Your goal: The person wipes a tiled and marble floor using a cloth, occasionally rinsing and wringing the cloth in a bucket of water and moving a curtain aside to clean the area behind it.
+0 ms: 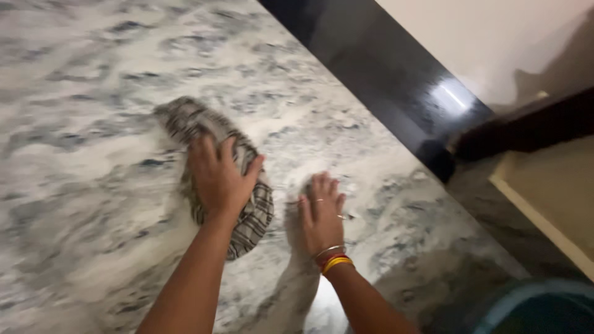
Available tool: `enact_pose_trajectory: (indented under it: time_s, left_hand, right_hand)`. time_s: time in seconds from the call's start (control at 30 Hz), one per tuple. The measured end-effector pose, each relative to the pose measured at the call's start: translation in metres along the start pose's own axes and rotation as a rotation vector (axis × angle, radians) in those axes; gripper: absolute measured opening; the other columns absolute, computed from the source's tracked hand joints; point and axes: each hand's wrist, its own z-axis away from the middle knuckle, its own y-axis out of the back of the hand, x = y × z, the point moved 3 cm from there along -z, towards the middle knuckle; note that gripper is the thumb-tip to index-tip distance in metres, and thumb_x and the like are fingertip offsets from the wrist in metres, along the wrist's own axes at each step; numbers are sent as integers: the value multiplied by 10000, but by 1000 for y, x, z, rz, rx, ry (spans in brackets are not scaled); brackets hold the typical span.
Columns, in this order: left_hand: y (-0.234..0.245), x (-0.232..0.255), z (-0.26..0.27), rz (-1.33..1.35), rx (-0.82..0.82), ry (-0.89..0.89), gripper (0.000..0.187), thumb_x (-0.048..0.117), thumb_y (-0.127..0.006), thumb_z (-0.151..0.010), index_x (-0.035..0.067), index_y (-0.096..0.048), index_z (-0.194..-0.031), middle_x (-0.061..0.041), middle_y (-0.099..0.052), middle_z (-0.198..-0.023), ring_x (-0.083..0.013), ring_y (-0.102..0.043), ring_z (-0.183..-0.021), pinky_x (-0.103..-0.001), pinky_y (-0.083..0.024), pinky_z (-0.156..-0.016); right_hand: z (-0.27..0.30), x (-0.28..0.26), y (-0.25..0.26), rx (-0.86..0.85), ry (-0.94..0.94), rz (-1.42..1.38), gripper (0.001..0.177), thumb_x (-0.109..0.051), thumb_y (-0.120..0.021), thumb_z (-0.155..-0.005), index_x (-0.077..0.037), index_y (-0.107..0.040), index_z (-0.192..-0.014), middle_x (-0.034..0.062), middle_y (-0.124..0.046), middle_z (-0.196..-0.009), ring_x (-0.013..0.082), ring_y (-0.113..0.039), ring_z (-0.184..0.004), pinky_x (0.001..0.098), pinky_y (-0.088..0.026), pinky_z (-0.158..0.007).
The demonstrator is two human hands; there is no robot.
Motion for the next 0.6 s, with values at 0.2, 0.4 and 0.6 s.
enact_pose_trajectory:
  time_s: [0.2,0.4,0.6]
  left_hand:
    - [-61,150,1,-8,-562,-359,967,853,-617,-729,233,-492,-1461,-153,-281,-1609,-374,-219,-1489,-520,-116,-1226]
    - [-69,224,121,83,-591,-880,629,463,-665,-856,318,-558,-1458,-63,-350,-1702,-308,-277,-1591,-463,-140,-1315]
    - [-37,187,170,195,-549,-993,833,443,-762,-739,89,-528,-1455,-141,-412,-1556,-368,-264,-1495,-550,-145,-1213]
  right_hand:
    - [14,114,49,267,-370,-74,696,-472,-309,-1075,-35,-262,-1615,196,-188,-1699,403,-75,-1577,531,2,-1247]
    - [44,130,83,353,-677,-178,725,-519,-217,-1055,-47,-267,-1603,179,-211,-1691,412,-110,-1552,522,-39,-1248]
    - [73,77,67,386,-541,-337,665,-477,-290,-1094,-9,-329,-1566,193,-278,-1690,358,-236,-1582,419,-163,-1273]
